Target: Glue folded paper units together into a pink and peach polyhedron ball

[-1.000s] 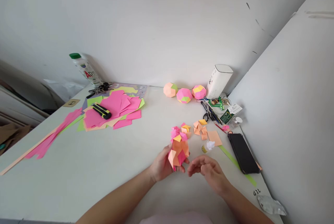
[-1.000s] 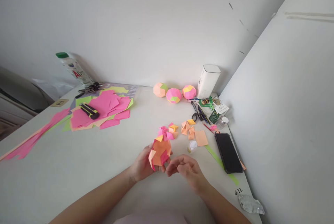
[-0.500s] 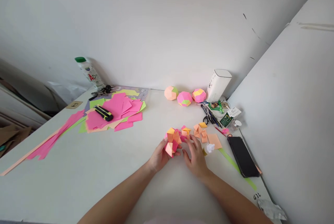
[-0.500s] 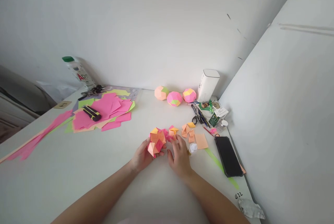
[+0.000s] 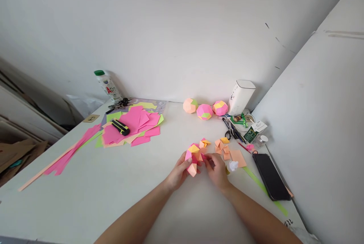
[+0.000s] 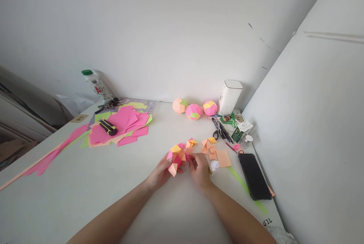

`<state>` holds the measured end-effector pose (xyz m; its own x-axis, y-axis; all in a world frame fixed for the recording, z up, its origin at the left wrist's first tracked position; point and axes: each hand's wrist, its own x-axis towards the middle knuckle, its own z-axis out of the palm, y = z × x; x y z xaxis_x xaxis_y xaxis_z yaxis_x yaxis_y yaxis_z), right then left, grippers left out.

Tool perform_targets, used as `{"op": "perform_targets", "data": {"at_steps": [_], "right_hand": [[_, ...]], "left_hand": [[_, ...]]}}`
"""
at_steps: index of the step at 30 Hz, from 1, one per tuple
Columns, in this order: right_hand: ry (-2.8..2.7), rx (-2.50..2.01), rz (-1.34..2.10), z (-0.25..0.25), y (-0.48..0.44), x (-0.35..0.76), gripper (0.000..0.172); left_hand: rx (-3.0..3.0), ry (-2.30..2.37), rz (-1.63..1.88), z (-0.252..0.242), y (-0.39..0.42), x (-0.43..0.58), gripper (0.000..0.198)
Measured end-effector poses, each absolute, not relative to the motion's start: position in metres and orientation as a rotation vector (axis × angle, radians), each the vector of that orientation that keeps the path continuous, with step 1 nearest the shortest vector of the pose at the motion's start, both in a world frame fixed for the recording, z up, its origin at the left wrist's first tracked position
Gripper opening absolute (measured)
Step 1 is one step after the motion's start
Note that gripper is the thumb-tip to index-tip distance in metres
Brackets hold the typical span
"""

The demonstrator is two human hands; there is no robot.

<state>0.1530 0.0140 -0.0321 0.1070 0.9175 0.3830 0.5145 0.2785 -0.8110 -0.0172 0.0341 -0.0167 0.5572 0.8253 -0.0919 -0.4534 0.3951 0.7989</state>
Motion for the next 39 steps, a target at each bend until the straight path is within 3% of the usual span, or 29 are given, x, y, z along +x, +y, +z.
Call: {"op": "perform_targets", "data": {"at_steps": [15, 26, 39], "right_hand": [[-1.207, -1.218, 1.153, -0.025, 0.01, 0.152, 0.015], [-1.019, -1.238, 1.272, -0.018, -0.004, 0.156, 0.024], [-0.983, -1.069, 1.382, 0.005, -0.032, 0.156, 0.008]], "left_hand": [[0.587, 0.44, 0.994, -0.005, 0.039, -0.016, 0.04], [0.715, 0.419, 0.929, -0.002, 0.023, -0.011, 0.037], [0.715, 0.564, 0.825, 0.001, 0.01, -0.007, 0.023]]}}
